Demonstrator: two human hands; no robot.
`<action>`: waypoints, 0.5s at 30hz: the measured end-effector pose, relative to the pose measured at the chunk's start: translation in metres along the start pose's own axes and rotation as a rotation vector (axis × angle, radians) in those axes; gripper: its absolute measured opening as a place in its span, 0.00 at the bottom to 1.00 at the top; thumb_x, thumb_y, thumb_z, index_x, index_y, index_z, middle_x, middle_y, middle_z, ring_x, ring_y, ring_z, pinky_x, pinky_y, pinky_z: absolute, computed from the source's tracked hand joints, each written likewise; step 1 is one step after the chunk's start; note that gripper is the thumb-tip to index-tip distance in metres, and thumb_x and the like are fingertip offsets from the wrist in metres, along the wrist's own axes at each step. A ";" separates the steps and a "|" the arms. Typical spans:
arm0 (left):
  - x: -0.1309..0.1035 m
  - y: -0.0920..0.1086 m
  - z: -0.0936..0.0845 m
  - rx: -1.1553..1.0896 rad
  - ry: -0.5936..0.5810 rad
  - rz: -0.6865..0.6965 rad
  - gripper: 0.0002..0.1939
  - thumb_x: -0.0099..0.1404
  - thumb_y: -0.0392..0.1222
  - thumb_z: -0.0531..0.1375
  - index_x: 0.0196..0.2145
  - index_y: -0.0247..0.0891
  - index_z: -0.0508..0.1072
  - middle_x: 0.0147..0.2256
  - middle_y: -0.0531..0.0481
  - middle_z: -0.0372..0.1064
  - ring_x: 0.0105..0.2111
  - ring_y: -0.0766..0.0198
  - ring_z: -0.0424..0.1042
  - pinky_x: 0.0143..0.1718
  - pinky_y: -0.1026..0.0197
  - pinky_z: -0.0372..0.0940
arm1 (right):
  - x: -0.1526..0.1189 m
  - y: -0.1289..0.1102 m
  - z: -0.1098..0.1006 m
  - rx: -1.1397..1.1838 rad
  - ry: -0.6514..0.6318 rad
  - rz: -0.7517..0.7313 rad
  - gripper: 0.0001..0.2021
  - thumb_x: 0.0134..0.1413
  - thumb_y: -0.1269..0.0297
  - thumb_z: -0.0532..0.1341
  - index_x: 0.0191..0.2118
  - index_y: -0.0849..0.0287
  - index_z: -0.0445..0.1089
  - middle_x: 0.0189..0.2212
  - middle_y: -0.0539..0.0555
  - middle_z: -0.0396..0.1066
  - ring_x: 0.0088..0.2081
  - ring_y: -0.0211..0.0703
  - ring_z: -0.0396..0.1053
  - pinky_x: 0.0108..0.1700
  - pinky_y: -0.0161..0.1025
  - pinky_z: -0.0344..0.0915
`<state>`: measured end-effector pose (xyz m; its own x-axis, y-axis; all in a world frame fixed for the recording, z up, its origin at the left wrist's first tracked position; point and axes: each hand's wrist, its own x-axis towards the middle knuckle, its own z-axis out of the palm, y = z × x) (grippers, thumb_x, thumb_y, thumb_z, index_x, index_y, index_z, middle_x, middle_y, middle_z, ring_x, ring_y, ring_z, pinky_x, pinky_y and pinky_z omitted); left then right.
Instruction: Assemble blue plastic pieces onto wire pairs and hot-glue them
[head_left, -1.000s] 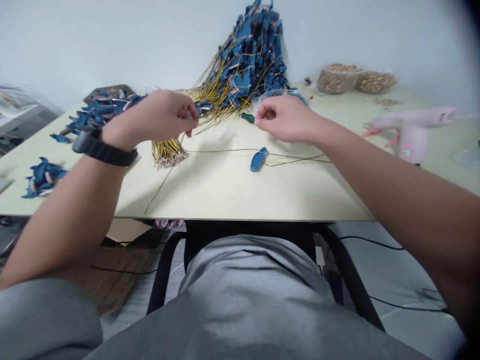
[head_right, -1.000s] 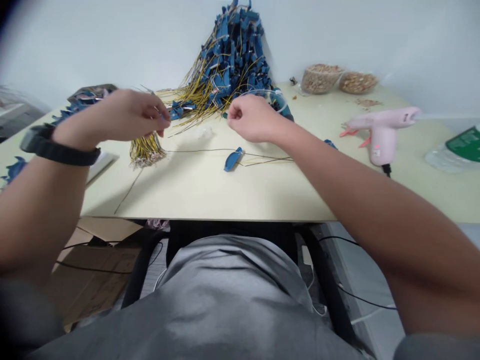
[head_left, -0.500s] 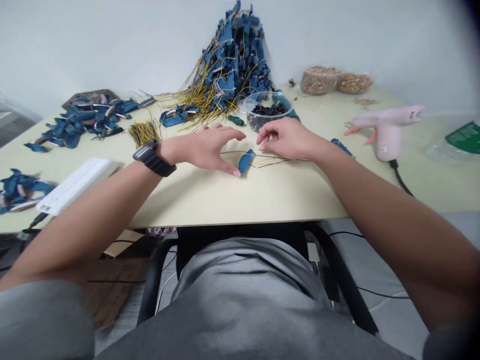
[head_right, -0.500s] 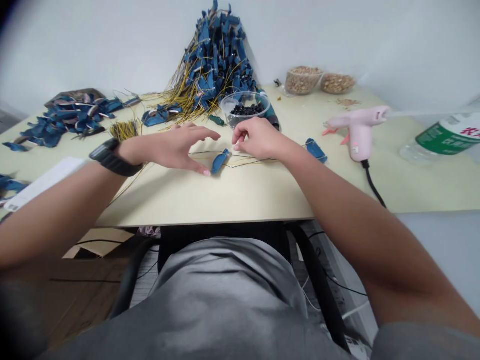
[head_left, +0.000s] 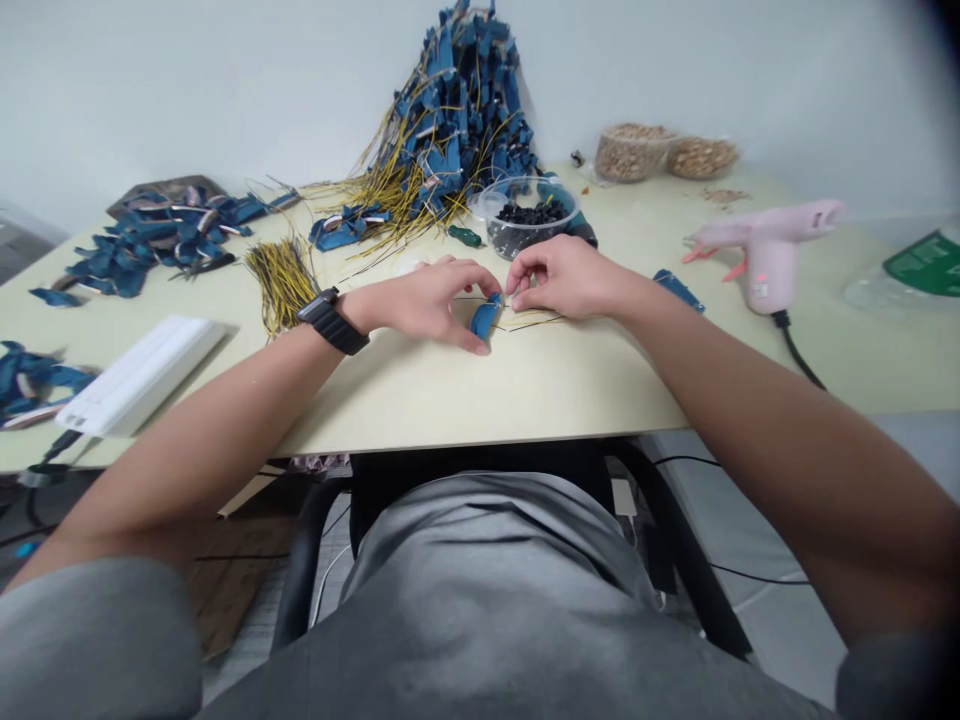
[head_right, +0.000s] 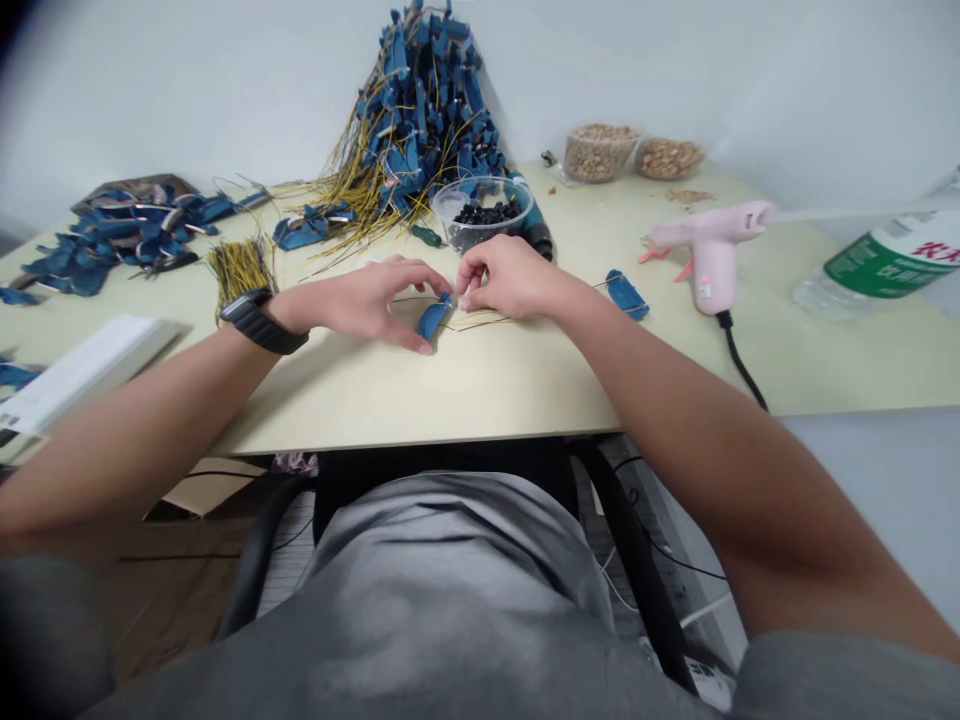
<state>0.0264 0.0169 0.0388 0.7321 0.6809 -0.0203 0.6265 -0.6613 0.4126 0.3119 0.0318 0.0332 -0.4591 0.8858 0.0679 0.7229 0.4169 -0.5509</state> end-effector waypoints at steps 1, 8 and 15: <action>0.000 -0.001 0.001 -0.018 0.014 0.005 0.52 0.62 0.78 0.81 0.73 0.46 0.85 0.69 0.36 0.84 0.71 0.30 0.77 0.75 0.37 0.67 | 0.000 0.000 0.000 0.005 0.001 -0.002 0.08 0.61 0.72 0.85 0.43 0.54 0.92 0.39 0.53 0.85 0.42 0.52 0.81 0.49 0.50 0.74; 0.003 -0.012 0.009 -0.150 0.072 0.032 0.54 0.59 0.79 0.84 0.72 0.41 0.87 0.67 0.35 0.87 0.65 0.37 0.83 0.72 0.42 0.73 | 0.002 0.001 0.004 0.045 0.009 -0.008 0.09 0.60 0.69 0.87 0.42 0.54 0.90 0.39 0.53 0.84 0.43 0.53 0.82 0.48 0.50 0.75; 0.002 -0.024 0.016 -0.165 0.112 0.032 0.55 0.59 0.79 0.86 0.72 0.41 0.87 0.68 0.35 0.87 0.66 0.38 0.83 0.74 0.41 0.74 | 0.001 0.000 0.005 0.098 0.012 -0.013 0.09 0.62 0.73 0.84 0.39 0.54 0.87 0.35 0.51 0.80 0.40 0.50 0.79 0.46 0.50 0.72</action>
<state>0.0174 0.0290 0.0147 0.7109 0.6972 0.0923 0.5444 -0.6286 0.5555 0.3088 0.0321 0.0290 -0.4612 0.8832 0.0856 0.6630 0.4071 -0.6283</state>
